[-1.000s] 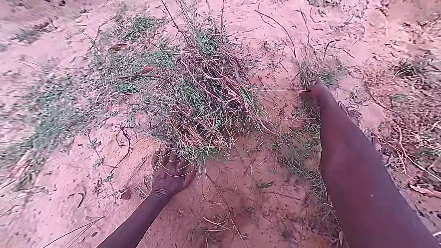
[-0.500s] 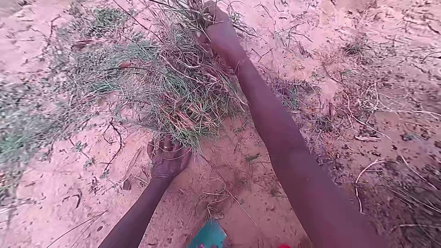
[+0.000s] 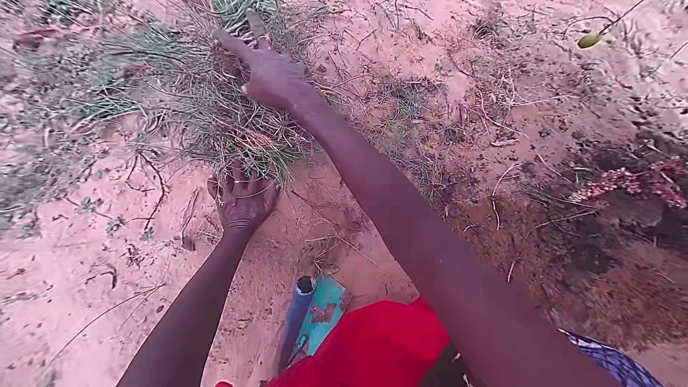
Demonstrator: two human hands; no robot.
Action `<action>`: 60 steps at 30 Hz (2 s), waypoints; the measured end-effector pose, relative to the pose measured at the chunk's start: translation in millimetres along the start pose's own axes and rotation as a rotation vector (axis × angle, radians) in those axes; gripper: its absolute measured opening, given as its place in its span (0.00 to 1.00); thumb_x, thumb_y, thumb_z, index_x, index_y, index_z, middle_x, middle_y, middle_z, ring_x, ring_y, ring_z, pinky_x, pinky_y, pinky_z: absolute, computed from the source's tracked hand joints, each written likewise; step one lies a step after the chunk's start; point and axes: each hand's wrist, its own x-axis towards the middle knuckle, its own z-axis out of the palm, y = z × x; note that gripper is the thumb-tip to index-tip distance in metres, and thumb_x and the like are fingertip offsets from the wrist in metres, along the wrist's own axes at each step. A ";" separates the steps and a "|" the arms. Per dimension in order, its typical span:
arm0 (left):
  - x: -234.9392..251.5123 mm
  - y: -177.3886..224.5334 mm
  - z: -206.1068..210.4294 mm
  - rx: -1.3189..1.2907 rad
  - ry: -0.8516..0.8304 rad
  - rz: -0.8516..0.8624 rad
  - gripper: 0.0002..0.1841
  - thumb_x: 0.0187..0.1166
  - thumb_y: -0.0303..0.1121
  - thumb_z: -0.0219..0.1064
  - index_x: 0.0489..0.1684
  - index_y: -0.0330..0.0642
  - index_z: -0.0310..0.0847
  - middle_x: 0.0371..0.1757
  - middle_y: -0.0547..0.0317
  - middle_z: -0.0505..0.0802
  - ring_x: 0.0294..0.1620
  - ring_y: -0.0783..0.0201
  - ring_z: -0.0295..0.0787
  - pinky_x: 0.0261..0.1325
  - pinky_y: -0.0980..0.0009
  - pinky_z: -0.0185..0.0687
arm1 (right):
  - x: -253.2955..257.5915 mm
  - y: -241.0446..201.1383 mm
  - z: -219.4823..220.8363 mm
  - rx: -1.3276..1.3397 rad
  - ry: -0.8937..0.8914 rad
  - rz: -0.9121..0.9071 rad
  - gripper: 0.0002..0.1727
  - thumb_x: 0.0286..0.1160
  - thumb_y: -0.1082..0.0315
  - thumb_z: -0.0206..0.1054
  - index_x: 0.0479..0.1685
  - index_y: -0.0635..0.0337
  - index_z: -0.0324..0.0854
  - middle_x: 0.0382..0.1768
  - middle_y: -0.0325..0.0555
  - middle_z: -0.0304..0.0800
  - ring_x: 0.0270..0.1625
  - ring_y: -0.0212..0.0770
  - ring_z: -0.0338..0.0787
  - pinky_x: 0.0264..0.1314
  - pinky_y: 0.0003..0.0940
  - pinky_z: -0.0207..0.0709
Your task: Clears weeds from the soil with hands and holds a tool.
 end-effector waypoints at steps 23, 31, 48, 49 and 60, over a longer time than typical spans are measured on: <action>-64.9 -77.4 -112.8 -0.112 -0.400 0.235 0.24 0.84 0.34 0.69 0.78 0.37 0.77 0.74 0.33 0.84 0.62 0.30 0.88 0.63 0.27 0.77 | -229.9 268.0 124.7 0.434 0.317 1.076 0.27 0.79 0.64 0.66 0.79 0.57 0.76 0.80 0.70 0.71 0.81 0.68 0.74 0.77 0.62 0.72; -76.7 -19.1 -77.1 0.169 -0.284 0.615 0.25 0.80 0.32 0.71 0.78 0.50 0.81 0.84 0.35 0.75 0.80 0.27 0.72 0.70 0.27 0.67 | -260.6 225.4 145.8 0.306 0.337 0.280 0.18 0.74 0.82 0.60 0.58 0.65 0.88 0.74 0.67 0.77 0.70 0.64 0.84 0.69 0.56 0.81; -67.9 -26.3 -32.1 0.151 -0.324 -0.317 0.86 0.39 0.69 0.88 0.98 0.53 0.16 0.95 0.33 0.25 0.93 0.20 0.16 0.74 0.08 0.22 | -294.3 361.5 113.0 0.232 0.339 0.821 0.28 0.76 0.75 0.62 0.79 0.61 0.76 0.71 0.69 0.83 0.75 0.69 0.82 0.77 0.70 0.70; -66.4 -27.9 -32.9 0.159 -0.373 -0.373 0.87 0.37 0.71 0.88 0.97 0.55 0.12 0.94 0.36 0.20 0.92 0.21 0.13 0.73 0.07 0.22 | -291.8 361.1 117.0 0.223 0.393 0.851 0.30 0.74 0.75 0.64 0.80 0.62 0.74 0.73 0.69 0.81 0.75 0.68 0.81 0.77 0.69 0.71; -59.3 -27.0 -19.2 0.171 -0.380 -0.451 0.94 0.25 0.67 0.93 0.95 0.59 0.08 0.90 0.37 0.10 0.89 0.14 0.09 0.73 0.08 0.26 | -270.1 355.8 135.9 0.079 0.433 1.015 0.24 0.84 0.67 0.57 0.78 0.54 0.79 0.81 0.63 0.73 0.83 0.66 0.73 0.78 0.62 0.71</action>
